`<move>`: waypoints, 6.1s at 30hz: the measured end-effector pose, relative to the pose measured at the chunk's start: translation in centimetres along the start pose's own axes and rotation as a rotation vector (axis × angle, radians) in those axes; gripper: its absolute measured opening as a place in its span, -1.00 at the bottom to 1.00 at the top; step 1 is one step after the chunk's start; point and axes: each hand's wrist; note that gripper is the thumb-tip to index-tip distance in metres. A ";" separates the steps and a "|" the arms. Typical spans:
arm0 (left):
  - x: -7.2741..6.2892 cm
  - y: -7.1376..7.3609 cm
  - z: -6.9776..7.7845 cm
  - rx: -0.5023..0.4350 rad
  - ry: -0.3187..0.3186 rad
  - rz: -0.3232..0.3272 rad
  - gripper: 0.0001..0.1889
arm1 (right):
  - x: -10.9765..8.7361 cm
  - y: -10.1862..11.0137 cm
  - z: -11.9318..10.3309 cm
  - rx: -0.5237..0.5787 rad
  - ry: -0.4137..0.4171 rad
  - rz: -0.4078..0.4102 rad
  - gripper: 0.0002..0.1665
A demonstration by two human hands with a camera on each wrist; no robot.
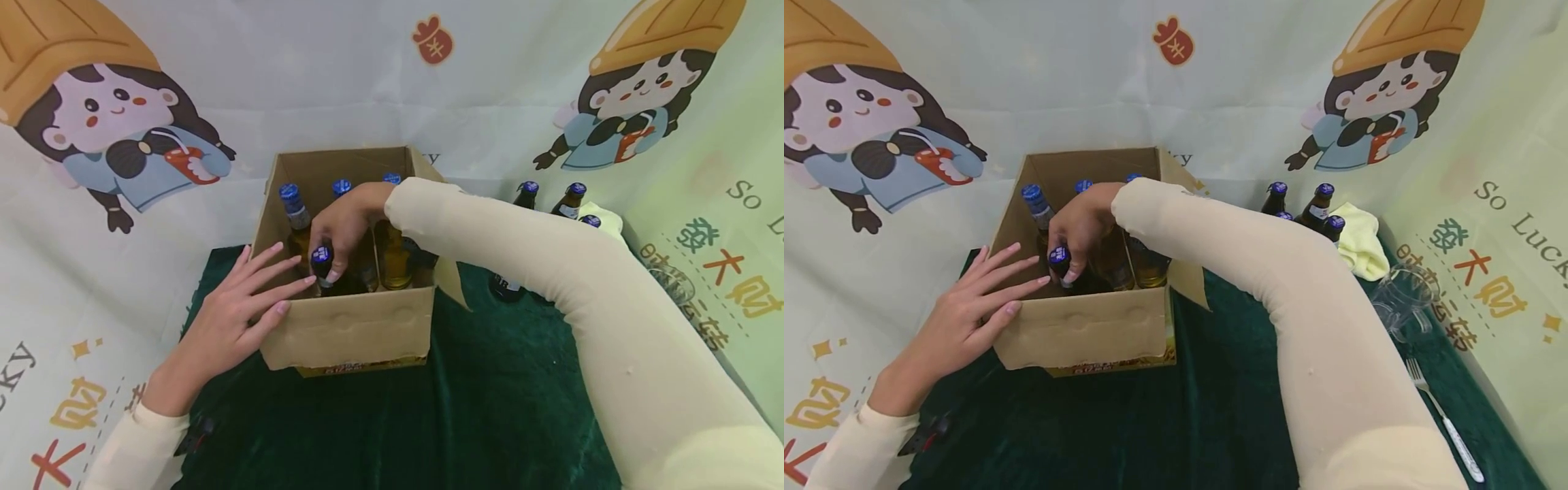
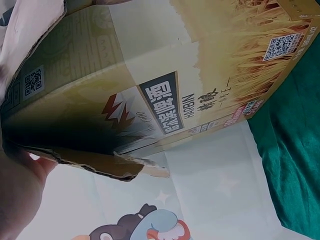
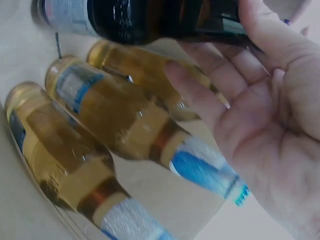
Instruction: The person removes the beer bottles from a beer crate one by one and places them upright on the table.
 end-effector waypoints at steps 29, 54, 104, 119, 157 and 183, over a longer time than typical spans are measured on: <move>0.0 0.0 0.0 -0.008 0.016 -0.012 -0.62 | -6.8 -6.2 1.8 0.444 0.318 0.935 -0.72; 0.3 -0.1 0.2 -0.034 -0.013 0.031 -0.61 | -12.8 -6.9 -1.5 0.536 0.402 1.500 -0.75; 0.3 -0.5 0.5 -0.066 0.037 0.004 -0.61 | -17.3 -15.4 7.7 0.527 -0.227 1.642 -0.71; 0.3 -0.7 0.5 -0.069 0.037 0.012 -0.61 | -11.0 -15.1 13.7 0.550 -0.444 1.659 -0.66; 0.8 -0.9 0.3 -0.077 0.020 0.044 -0.62 | -10.7 -13.9 16.5 0.622 -0.724 1.562 -0.54; 0.2 -0.3 0.3 -0.044 0.028 0.005 -0.59 | -11.4 -11.9 8.5 0.298 -0.460 1.411 -0.26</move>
Point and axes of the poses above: each hand's wrist, its own x-axis towards the middle knuckle, its own y-axis out of the back of the hand, z = x × y, and after that the axes turned 6 degrees about -x, right-handed
